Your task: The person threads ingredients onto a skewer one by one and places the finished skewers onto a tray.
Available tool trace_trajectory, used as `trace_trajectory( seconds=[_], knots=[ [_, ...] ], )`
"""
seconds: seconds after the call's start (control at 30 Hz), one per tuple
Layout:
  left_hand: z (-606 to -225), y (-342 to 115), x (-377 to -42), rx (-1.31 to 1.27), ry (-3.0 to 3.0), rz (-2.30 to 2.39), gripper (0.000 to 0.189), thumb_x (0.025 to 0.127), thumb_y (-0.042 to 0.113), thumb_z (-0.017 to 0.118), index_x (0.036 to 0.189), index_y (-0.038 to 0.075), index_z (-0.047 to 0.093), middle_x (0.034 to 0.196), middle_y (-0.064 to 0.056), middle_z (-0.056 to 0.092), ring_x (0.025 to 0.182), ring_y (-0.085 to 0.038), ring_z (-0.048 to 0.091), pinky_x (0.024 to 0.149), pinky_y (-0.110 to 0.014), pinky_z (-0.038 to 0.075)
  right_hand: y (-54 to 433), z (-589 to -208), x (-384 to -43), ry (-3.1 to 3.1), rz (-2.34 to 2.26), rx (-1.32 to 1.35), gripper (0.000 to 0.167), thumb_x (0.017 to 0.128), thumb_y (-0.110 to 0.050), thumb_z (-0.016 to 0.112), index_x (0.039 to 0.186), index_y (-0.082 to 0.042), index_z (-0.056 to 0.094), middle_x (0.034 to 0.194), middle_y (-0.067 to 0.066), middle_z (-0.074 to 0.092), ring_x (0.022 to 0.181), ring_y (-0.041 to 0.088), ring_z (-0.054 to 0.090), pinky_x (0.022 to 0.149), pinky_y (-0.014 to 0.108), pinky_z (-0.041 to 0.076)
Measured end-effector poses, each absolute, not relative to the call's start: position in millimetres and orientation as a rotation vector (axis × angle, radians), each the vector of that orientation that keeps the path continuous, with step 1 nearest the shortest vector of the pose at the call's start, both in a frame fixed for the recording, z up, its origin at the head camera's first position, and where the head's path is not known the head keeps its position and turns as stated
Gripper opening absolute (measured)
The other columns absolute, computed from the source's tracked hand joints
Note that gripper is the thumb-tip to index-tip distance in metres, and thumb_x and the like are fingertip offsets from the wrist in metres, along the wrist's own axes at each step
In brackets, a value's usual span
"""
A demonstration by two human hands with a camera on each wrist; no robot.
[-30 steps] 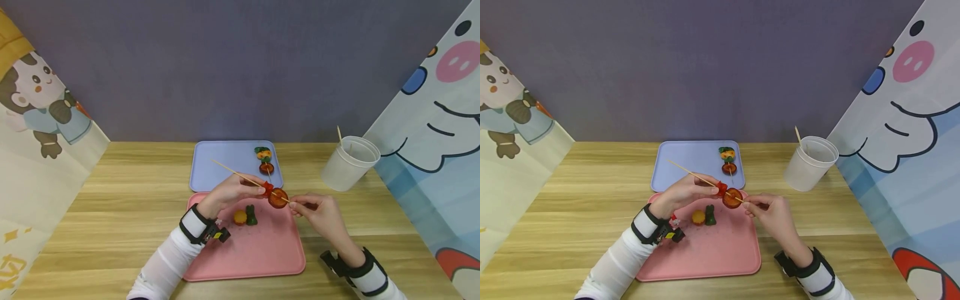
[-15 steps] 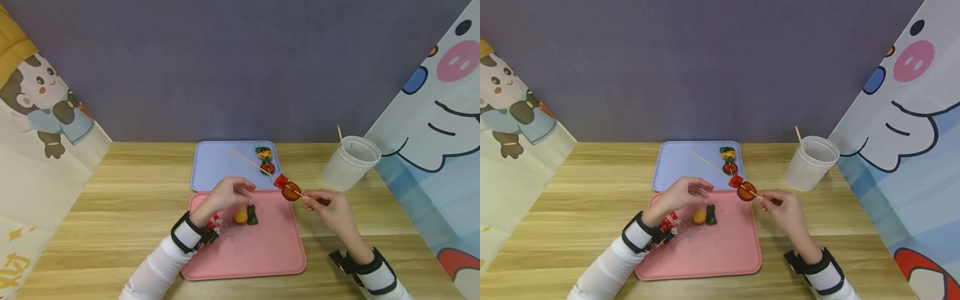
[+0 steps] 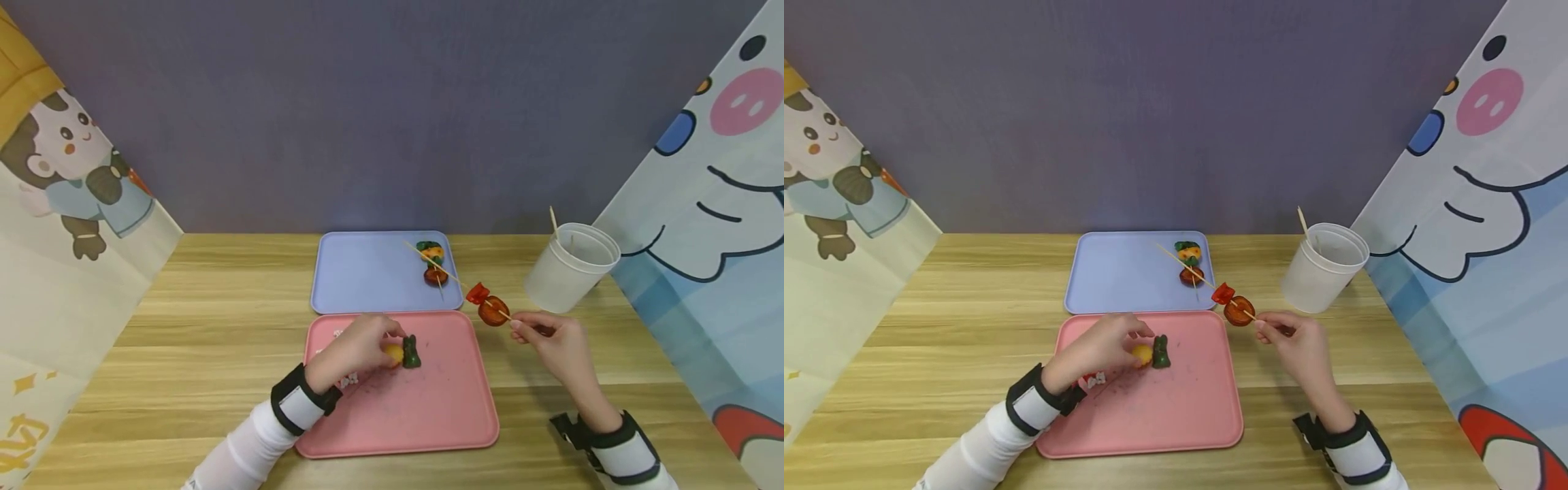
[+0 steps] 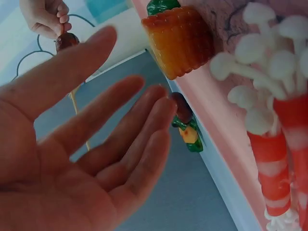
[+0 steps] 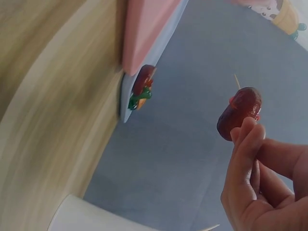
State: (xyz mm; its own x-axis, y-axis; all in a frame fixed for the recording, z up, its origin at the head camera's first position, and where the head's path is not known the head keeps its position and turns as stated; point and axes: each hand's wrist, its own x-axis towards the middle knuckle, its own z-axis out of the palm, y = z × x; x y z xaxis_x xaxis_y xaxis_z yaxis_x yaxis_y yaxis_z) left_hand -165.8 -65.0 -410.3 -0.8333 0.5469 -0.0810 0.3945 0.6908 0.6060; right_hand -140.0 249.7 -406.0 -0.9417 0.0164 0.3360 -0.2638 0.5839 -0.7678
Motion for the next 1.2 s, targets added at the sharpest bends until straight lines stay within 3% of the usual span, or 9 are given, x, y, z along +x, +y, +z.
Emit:
trace_trajectory(
  seconds=[0.2, 0.63, 1.2],
  knots=[
    [-411.4, -61.8, -162.0, 0.858, 2.675, 0.658, 0.038, 0.069, 0.0, 0.078, 0.105, 0.007, 0.071, 0.094, -0.002, 0.064, 0.081, -0.01, 0.052, 0.069, -0.021, 0.045, 255.9, -409.1, -142.8, -2.532, 1.213, 0.169, 0.012, 0.082, -0.004, 0.071, 0.091, 0.004, 0.073, 0.074, 0.016, 0.072, 0.059, -0.007, 0.062, 0.052, 0.015, 0.051],
    [-418.9, -54.9, -161.5, 0.883, 2.699, 0.537, 0.028, 0.071, -0.001, 0.077, 0.096, 0.01, 0.072, 0.082, 0.004, 0.057, 0.076, -0.01, 0.049, 0.068, -0.02, 0.044, 266.8, -420.4, -153.6, -2.509, 1.153, 0.122, 0.009, 0.081, 0.002, 0.071, 0.088, 0.007, 0.072, 0.071, 0.019, 0.07, 0.055, -0.008, 0.061, 0.048, 0.016, 0.051],
    [-422.3, -55.0, -161.1, 0.86, 2.717, 0.575, 0.027, 0.073, -0.003, 0.075, 0.096, 0.01, 0.073, 0.084, 0.003, 0.059, 0.077, -0.01, 0.051, 0.068, -0.021, 0.046, 265.7, -422.0, -156.6, -2.544, 1.118, 0.079, 0.011, 0.083, -0.003, 0.07, 0.089, 0.006, 0.073, 0.072, 0.017, 0.071, 0.055, -0.009, 0.06, 0.048, 0.014, 0.049]
  ],
)
